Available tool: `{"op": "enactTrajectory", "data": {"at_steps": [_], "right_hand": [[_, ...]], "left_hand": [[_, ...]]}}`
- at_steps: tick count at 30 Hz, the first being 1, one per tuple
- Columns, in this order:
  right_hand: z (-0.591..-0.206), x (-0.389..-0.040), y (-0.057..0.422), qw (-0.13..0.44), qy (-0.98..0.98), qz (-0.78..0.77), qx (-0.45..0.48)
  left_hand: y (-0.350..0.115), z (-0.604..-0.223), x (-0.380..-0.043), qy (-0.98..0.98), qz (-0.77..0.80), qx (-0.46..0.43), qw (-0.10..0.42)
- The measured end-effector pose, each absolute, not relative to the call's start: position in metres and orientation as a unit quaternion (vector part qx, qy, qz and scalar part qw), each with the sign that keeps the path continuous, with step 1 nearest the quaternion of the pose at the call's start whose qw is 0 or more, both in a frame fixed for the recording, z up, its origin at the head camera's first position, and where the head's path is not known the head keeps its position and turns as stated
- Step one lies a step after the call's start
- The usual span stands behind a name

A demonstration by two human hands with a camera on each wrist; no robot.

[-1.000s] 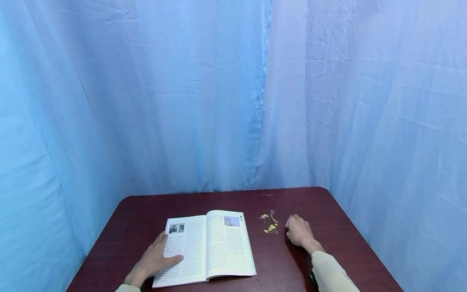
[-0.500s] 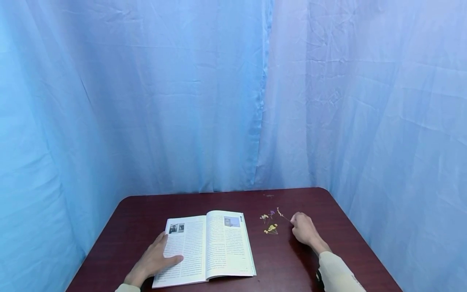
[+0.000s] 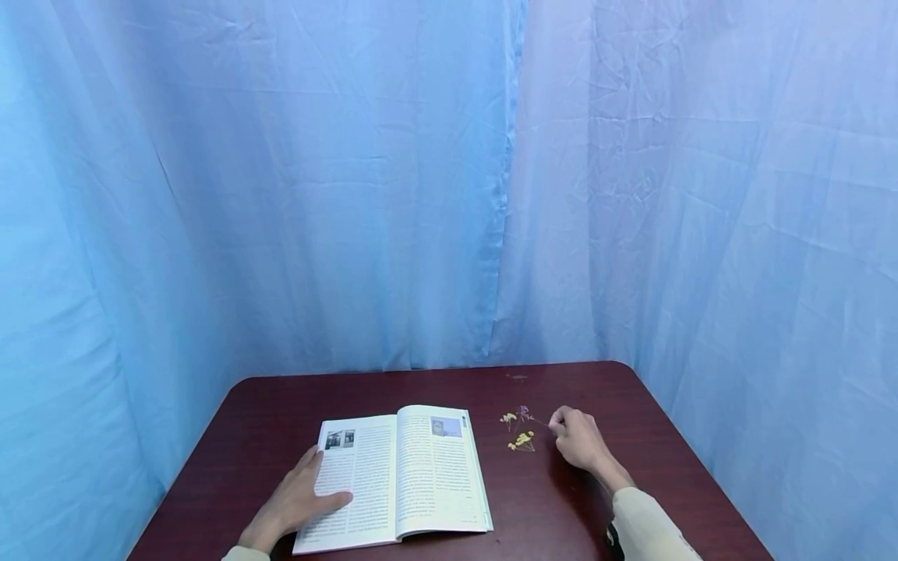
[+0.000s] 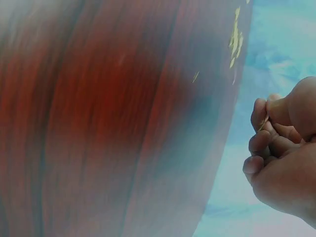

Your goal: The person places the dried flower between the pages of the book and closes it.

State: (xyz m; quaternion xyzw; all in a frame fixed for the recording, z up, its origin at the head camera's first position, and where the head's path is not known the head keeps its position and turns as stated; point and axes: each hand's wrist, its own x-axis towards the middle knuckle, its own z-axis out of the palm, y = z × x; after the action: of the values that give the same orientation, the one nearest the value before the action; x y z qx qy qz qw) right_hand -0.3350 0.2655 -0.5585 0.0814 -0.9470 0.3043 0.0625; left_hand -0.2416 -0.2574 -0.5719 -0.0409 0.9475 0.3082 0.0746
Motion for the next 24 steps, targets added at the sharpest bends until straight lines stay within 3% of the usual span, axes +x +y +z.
{"op": "enactTrajectory", "data": {"at_steps": [10,24], "right_hand": [[-0.547,-0.329,0.226,0.097,-0.921,0.372,0.071],[-0.542,-0.313,0.166,0.080,-0.887,0.433,0.141]], "left_hand": [[-0.258,-0.573,-0.242,0.947,0.310,-0.038,0.075],[-0.248,-0.572,-0.239,0.950,0.301,-0.028,0.079]]}}
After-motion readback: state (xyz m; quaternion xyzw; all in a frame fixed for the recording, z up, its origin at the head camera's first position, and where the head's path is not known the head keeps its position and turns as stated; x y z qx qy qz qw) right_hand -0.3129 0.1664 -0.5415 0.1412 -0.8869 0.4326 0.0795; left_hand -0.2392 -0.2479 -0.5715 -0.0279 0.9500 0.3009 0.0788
